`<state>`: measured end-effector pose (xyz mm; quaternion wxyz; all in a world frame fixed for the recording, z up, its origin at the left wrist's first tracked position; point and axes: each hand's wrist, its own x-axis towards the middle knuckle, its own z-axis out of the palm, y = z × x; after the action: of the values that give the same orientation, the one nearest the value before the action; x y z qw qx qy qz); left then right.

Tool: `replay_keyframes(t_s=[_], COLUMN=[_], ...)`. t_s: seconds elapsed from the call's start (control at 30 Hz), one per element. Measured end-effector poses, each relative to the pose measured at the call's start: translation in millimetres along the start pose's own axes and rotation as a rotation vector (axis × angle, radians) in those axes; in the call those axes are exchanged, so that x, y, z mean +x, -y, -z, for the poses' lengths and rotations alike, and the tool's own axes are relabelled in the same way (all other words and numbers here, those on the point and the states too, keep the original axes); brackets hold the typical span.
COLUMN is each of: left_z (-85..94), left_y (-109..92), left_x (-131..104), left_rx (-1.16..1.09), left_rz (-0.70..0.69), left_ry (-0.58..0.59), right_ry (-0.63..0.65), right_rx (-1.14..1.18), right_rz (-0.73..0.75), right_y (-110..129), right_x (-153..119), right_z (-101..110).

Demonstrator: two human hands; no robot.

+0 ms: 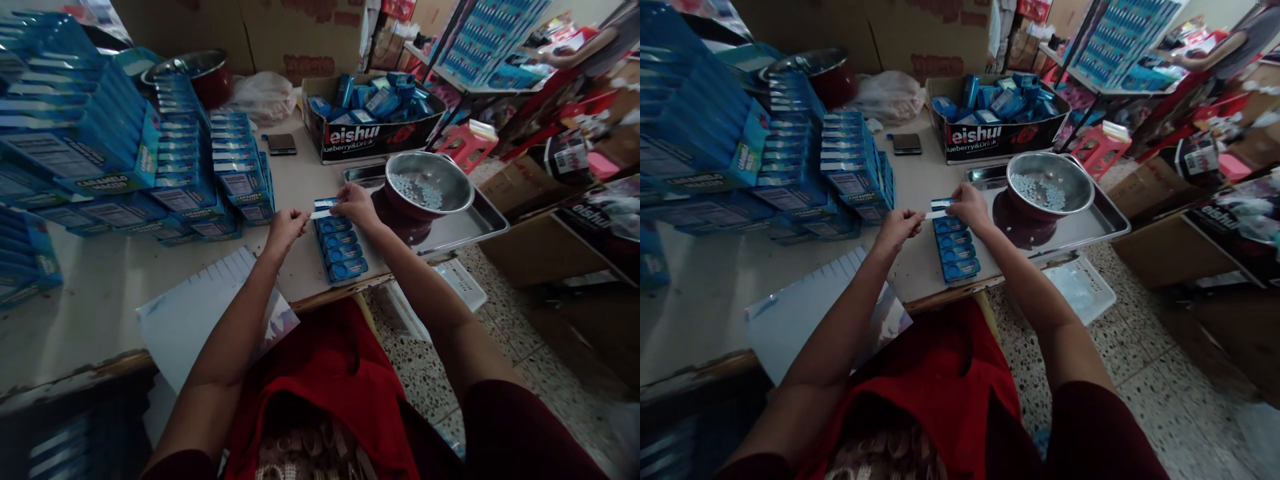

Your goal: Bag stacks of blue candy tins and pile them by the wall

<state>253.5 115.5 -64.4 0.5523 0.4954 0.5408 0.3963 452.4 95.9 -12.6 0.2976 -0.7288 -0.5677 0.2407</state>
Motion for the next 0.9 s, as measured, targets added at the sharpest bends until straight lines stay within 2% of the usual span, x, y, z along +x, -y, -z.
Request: replay_keyframes(t_s=[0.1, 0.57, 0.9], left_z=[-0.5, -1.9, -12.7], left_y=[1.6, 7.7, 26.5], left_x=[-0.3, 0.4, 3.5], left_rx=[-0.031, -0.132, -0.223], left_rz=[0.017, 0.059, 0.159], left_ry=[0.007, 0.029, 0.084], right_ry=[-0.031, -0.025, -0.025], right_rx=[-0.008, -0.07, -0.228], right_rz=[-0.006, 0.016, 0.013], right_y=[2.1, 3.4, 5.0], right_x=[0.6, 2.1, 6.1], right_z=[-1.3, -2.6, -2.8])
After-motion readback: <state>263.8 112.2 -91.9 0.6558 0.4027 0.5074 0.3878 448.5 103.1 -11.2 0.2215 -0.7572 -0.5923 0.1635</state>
